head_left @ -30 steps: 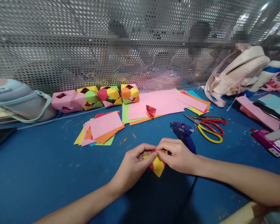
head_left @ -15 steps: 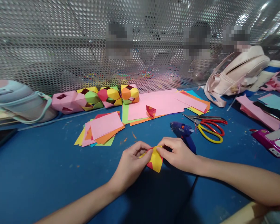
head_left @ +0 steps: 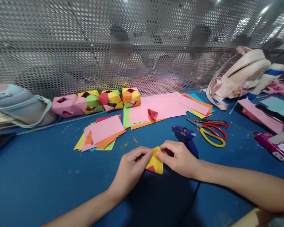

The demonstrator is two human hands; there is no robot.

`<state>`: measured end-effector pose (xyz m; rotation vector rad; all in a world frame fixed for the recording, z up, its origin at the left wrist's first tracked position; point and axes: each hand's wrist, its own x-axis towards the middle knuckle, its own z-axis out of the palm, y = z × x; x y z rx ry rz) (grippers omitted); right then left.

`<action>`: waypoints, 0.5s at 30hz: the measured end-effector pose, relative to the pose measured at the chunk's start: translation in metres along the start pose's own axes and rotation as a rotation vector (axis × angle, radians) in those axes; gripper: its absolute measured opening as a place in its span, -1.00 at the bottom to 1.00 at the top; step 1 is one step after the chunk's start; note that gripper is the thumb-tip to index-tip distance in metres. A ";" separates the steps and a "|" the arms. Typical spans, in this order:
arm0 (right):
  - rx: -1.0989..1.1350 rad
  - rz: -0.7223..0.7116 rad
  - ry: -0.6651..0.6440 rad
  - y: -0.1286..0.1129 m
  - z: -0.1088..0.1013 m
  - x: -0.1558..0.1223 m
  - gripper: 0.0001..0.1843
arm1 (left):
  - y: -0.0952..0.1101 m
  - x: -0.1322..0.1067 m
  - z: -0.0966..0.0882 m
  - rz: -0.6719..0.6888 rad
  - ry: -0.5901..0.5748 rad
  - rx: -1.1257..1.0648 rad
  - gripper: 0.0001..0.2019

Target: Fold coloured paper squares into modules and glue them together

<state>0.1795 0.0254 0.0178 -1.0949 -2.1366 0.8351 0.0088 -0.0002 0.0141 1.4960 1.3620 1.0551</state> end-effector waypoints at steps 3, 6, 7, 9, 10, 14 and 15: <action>-0.041 -0.027 0.016 0.002 0.001 0.000 -0.74 | 0.000 0.000 0.001 -0.032 0.030 -0.023 -0.84; -0.059 -0.050 0.009 0.004 0.003 0.000 -0.74 | 0.001 0.000 0.002 -0.054 0.014 -0.041 -0.85; -0.059 -0.060 0.004 0.004 0.003 0.000 -0.74 | 0.001 0.000 0.003 -0.040 0.006 -0.033 -0.86; -0.046 -0.074 0.001 0.004 0.003 -0.001 -0.77 | 0.000 0.001 0.002 -0.002 -0.014 -0.006 -0.86; -0.032 -0.075 0.007 0.003 0.003 -0.001 -0.81 | 0.000 0.001 0.002 0.012 -0.023 0.006 -0.85; 0.028 -0.090 0.043 -0.001 0.003 -0.001 -0.88 | -0.003 0.000 0.003 0.050 -0.071 0.043 -0.84; 0.034 -0.108 0.042 -0.002 0.003 -0.001 -0.86 | -0.004 0.000 0.003 0.063 -0.083 0.053 -0.83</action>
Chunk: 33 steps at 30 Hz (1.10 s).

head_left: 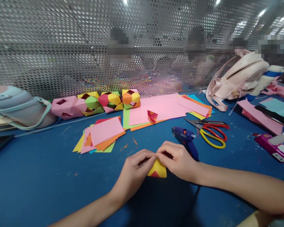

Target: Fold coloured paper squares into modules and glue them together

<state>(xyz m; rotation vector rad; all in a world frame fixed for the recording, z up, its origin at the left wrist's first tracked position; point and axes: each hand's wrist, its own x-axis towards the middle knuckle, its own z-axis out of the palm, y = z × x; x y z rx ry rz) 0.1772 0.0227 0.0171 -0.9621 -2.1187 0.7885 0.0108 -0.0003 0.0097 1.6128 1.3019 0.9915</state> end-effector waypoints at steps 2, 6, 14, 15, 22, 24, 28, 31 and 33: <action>0.002 -0.035 -0.008 -0.001 0.000 0.000 -0.81 | -0.001 -0.001 0.001 0.024 -0.011 0.013 -0.82; 0.004 -0.025 -0.023 0.000 -0.001 0.001 -0.86 | -0.003 -0.001 0.001 0.083 0.027 -0.011 -0.84; -0.101 -0.010 0.018 0.009 0.003 -0.001 -0.81 | -0.011 0.001 0.000 0.088 0.122 -0.092 -0.91; -0.104 -0.010 0.012 0.010 0.004 -0.001 -0.83 | -0.011 0.001 0.000 0.085 0.120 -0.094 -0.90; -0.239 0.008 -0.087 0.003 -0.003 0.000 -0.82 | -0.005 0.003 -0.001 0.066 0.072 -0.058 -0.87; -0.273 0.008 -0.097 -0.007 -0.014 -0.004 -0.74 | -0.004 0.006 -0.002 0.043 0.069 0.003 -0.85; -0.298 -0.193 -0.134 -0.024 -0.051 -0.024 -0.75 | -0.001 0.012 -0.009 -0.010 0.128 0.150 -0.82; -0.303 -0.262 -0.104 -0.018 -0.077 -0.041 -0.71 | 0.004 0.022 -0.015 -0.001 0.155 0.224 -0.80; -0.305 -0.192 -0.059 -0.005 -0.088 -0.048 -0.68 | 0.009 0.037 -0.016 0.047 0.155 0.296 -0.80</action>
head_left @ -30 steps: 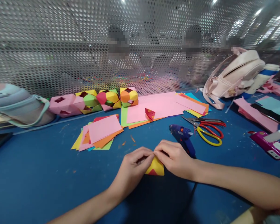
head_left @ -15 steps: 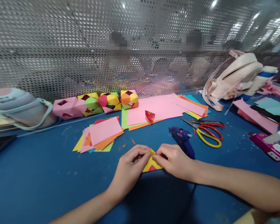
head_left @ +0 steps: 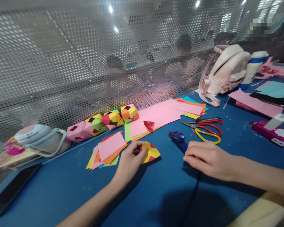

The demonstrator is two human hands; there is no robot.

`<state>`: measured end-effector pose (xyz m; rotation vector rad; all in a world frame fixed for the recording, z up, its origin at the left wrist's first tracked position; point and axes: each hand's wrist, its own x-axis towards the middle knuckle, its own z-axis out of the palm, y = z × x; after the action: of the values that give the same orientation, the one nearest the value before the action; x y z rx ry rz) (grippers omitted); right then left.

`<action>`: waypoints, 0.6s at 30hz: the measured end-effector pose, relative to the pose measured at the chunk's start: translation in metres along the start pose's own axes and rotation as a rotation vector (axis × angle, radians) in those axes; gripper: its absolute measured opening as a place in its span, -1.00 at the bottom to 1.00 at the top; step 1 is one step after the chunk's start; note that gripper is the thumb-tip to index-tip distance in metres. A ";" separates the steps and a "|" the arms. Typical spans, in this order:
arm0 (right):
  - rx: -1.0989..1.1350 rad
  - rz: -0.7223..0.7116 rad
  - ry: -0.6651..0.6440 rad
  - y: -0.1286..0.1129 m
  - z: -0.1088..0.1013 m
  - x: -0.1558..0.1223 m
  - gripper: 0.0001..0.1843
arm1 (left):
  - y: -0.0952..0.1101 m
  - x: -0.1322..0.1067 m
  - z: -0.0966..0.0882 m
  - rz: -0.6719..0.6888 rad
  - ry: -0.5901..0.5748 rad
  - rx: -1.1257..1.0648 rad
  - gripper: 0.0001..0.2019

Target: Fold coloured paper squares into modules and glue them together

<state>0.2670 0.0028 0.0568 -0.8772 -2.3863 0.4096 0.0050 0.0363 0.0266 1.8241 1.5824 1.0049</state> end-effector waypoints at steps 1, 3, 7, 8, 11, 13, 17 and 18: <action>-0.007 0.045 0.013 0.008 0.000 -0.003 -0.67 | 0.003 0.010 0.002 0.040 0.008 0.045 -0.81; -0.011 0.138 0.037 0.023 0.002 -0.007 -0.66 | 0.009 0.034 0.008 0.090 0.058 0.137 -0.84; 0.030 0.330 0.036 0.040 0.010 -0.008 -0.67 | 0.012 0.083 0.026 0.117 0.141 0.192 -0.77; 0.039 0.367 0.030 0.041 0.012 -0.008 -0.67 | 0.011 0.092 0.029 0.121 0.159 0.207 -0.74; 0.049 0.440 0.010 0.042 0.015 -0.011 -0.73 | 0.005 0.098 0.029 0.141 0.194 0.254 -0.74; 0.052 0.451 -0.009 0.042 0.017 -0.011 -0.76 | 0.005 0.086 0.022 0.155 0.174 0.271 -0.76; 0.085 0.493 -0.070 0.046 0.021 -0.001 -0.61 | 0.018 0.030 0.006 0.173 0.033 0.279 -0.82; 0.094 0.512 -0.085 0.047 0.022 0.003 -0.61 | 0.022 0.010 0.003 0.186 -0.044 0.278 -0.84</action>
<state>0.2759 0.0376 0.0189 -1.4510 -2.1724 0.7599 0.0215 0.0425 0.0440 2.1998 1.6138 0.8491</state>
